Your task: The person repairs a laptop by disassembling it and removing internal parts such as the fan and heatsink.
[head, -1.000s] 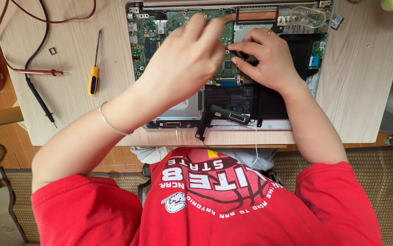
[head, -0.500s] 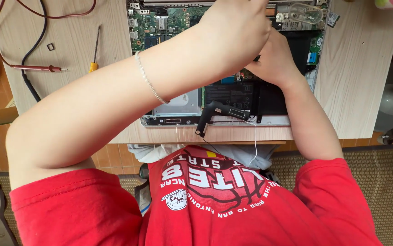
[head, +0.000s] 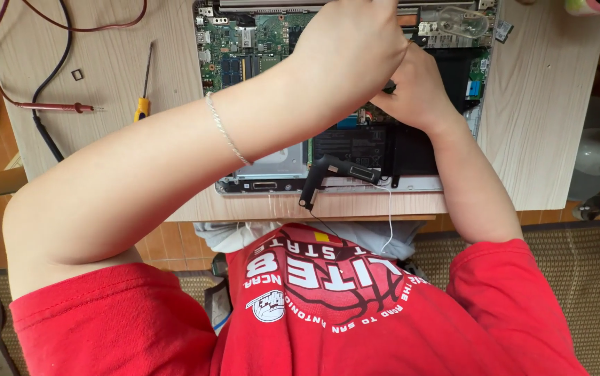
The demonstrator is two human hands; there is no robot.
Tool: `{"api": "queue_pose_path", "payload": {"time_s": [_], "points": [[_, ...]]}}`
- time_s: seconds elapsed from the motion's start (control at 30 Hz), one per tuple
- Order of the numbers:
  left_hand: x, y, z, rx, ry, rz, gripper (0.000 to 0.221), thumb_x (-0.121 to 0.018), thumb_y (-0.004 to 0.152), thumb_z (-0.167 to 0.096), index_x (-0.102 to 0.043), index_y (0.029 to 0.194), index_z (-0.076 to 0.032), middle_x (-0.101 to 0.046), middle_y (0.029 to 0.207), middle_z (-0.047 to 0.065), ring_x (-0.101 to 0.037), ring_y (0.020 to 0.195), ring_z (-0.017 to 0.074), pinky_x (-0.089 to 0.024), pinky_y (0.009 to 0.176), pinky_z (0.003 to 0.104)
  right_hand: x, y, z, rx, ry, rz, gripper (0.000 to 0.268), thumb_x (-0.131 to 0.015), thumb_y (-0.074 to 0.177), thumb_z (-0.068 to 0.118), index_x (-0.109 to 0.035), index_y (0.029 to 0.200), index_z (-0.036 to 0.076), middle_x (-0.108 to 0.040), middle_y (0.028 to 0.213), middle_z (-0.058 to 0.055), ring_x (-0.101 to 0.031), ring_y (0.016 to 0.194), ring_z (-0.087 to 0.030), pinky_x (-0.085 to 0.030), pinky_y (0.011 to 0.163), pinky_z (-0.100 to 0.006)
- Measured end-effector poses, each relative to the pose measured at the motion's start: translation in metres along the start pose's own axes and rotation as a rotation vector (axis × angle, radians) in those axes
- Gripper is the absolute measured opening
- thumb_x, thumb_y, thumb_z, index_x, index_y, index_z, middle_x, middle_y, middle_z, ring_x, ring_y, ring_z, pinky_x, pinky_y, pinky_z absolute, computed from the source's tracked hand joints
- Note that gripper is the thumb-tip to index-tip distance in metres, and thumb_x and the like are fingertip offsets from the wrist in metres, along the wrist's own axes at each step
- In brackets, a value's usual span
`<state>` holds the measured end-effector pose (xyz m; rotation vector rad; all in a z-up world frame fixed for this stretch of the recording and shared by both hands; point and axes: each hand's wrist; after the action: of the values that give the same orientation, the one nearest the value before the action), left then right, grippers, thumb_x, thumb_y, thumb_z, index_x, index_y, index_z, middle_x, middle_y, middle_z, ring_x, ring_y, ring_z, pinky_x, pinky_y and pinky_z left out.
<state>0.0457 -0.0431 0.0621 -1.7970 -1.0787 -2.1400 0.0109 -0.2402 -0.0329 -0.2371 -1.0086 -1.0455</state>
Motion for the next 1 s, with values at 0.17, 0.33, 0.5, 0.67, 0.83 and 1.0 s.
{"api": "queue_pose_path", "payload": {"time_s": [0.17,0.33,0.5,0.67,0.83,1.0], "points": [[-0.001,0.007,-0.017,0.136,-0.061,0.303,0.007,-0.073,0.086,-0.017,-0.078,0.088,-0.013,-0.069,0.095,0.009,-0.068,0.086,0.0242,-0.055,0.072,0.037,-0.004,0.003,0.004,-0.224,0.092,0.012,0.04,-0.081,0.09,0.026,-0.068,0.121,0.004,-0.071,0.118,-0.019,-0.068,0.11,-0.039,-0.055,0.091,-0.046],[0.007,0.005,-0.026,0.012,0.111,-0.047,0.018,-0.071,0.058,-0.019,-0.08,0.071,-0.011,-0.072,0.102,0.008,-0.07,0.096,0.0266,-0.053,0.059,0.033,-0.007,0.0,-0.001,-0.203,0.077,0.013,0.038,-0.077,0.097,0.025,-0.068,0.126,0.003,-0.072,0.121,-0.018,-0.069,0.113,-0.039,-0.055,0.093,-0.046],[0.01,0.004,-0.02,-0.041,0.199,-0.041,0.02,-0.07,0.053,-0.026,-0.079,0.068,-0.016,-0.072,0.095,0.003,-0.07,0.095,0.022,-0.053,0.066,0.032,-0.003,-0.001,-0.003,-0.075,0.021,0.016,0.047,-0.081,0.091,0.029,-0.065,0.127,0.002,-0.07,0.125,-0.02,-0.066,0.114,-0.041,-0.053,0.094,-0.049],[0.007,0.006,-0.013,-0.094,0.278,-0.046,0.024,-0.068,0.048,-0.033,-0.078,0.065,-0.02,-0.072,0.088,-0.002,-0.069,0.095,0.0174,-0.052,0.073,0.03,-0.005,-0.001,-0.005,-0.131,0.054,0.023,0.049,-0.078,0.096,0.027,-0.063,0.136,0.003,-0.067,0.133,-0.019,-0.064,0.121,-0.041,-0.053,0.098,-0.049],[-0.004,0.009,-0.014,0.091,0.022,0.274,0.013,-0.073,0.071,-0.017,-0.08,0.082,-0.014,-0.072,0.09,0.004,-0.068,0.092,0.0232,-0.052,0.069,0.036,-0.005,-0.003,-0.007,-0.008,0.041,0.006,0.047,-0.082,0.091,0.028,-0.066,0.127,0.003,-0.068,0.129,-0.018,-0.064,0.119,-0.041,-0.051,0.098,-0.049],[0.012,0.0,-0.01,0.01,0.06,0.1,0.015,-0.075,0.061,-0.021,-0.079,0.073,-0.014,-0.073,0.098,0.007,-0.07,0.091,0.0246,-0.053,0.062,0.032,-0.009,-0.003,-0.01,-0.085,0.048,0.014,0.044,-0.081,0.091,0.027,-0.066,0.126,0.004,-0.069,0.123,-0.016,-0.065,0.117,-0.039,-0.053,0.098,-0.049]]}}
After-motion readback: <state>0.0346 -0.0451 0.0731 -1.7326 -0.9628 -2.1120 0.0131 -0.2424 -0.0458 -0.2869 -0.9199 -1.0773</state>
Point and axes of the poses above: each hand's wrist, its own y-axis towards the middle knuckle, its own x-axis out of the back of the hand, z = x × y
